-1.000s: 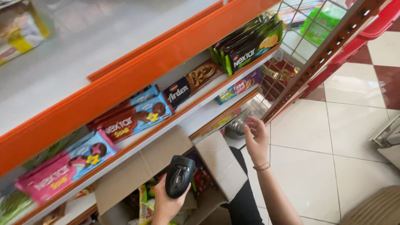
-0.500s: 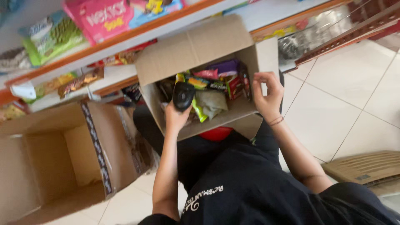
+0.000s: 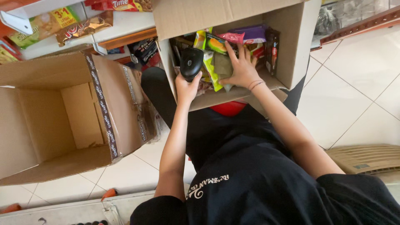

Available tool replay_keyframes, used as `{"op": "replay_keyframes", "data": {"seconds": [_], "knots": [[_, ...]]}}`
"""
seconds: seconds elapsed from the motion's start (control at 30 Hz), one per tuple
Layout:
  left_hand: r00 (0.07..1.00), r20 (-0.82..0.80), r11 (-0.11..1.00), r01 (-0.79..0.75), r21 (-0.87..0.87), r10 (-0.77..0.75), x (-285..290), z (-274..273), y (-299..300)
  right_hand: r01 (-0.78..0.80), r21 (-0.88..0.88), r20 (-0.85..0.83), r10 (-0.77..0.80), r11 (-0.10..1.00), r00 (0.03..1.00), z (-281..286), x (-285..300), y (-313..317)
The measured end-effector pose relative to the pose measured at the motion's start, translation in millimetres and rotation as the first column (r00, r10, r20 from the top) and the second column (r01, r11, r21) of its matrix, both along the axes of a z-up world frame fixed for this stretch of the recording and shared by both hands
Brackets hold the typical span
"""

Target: The person scans barcode labels on various snack packages using a handheld scanner and places them into a cardboard box while sitting on the floor of a store.

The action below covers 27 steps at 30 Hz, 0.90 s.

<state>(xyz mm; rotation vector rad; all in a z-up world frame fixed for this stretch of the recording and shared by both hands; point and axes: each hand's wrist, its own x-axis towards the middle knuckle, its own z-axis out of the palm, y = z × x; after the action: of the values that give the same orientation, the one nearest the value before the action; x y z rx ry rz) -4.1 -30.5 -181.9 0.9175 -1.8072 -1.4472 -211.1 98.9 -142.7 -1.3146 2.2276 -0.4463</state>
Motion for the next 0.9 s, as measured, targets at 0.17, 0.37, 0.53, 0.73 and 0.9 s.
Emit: {"op": "replay_keyframes", "data": {"seconds": [0.17, 0.37, 0.53, 0.73, 0.9], "knots": [[0.998, 0.001, 0.991, -0.061, 0.12, 0.062, -4.1, -10.2, -2.9, 0.005, 0.011, 0.061, -0.006, 1.0, 0.998, -12.5, -22.0, 3.3], [0.997, -0.02, 0.968, -0.067, 0.24, 0.074, -6.5, 0.0, 4.7, -0.125, -0.19, 0.312, 0.181, 0.974, 0.933, -11.8, -54.9, 10.1], [0.998, -0.049, 0.96, -0.017, 0.279, 0.032, -11.6, 25.9, 13.2, -0.094, -0.346, 0.358, 0.224, 0.934, 0.906, 11.4, -59.8, 20.4], [0.958, -0.219, 0.951, 0.229, 0.206, -0.183, -18.5, 88.7, 13.2, -0.082, -0.218, 0.376, 0.161, 0.973, 0.912, 52.0, -49.1, 48.1], [0.85, -0.34, 0.836, 0.493, 0.24, -0.403, -19.0, 134.1, 17.7, -0.27, -0.036, 0.762, 0.201, 0.962, 0.616, 71.7, -44.9, 62.1]]}}
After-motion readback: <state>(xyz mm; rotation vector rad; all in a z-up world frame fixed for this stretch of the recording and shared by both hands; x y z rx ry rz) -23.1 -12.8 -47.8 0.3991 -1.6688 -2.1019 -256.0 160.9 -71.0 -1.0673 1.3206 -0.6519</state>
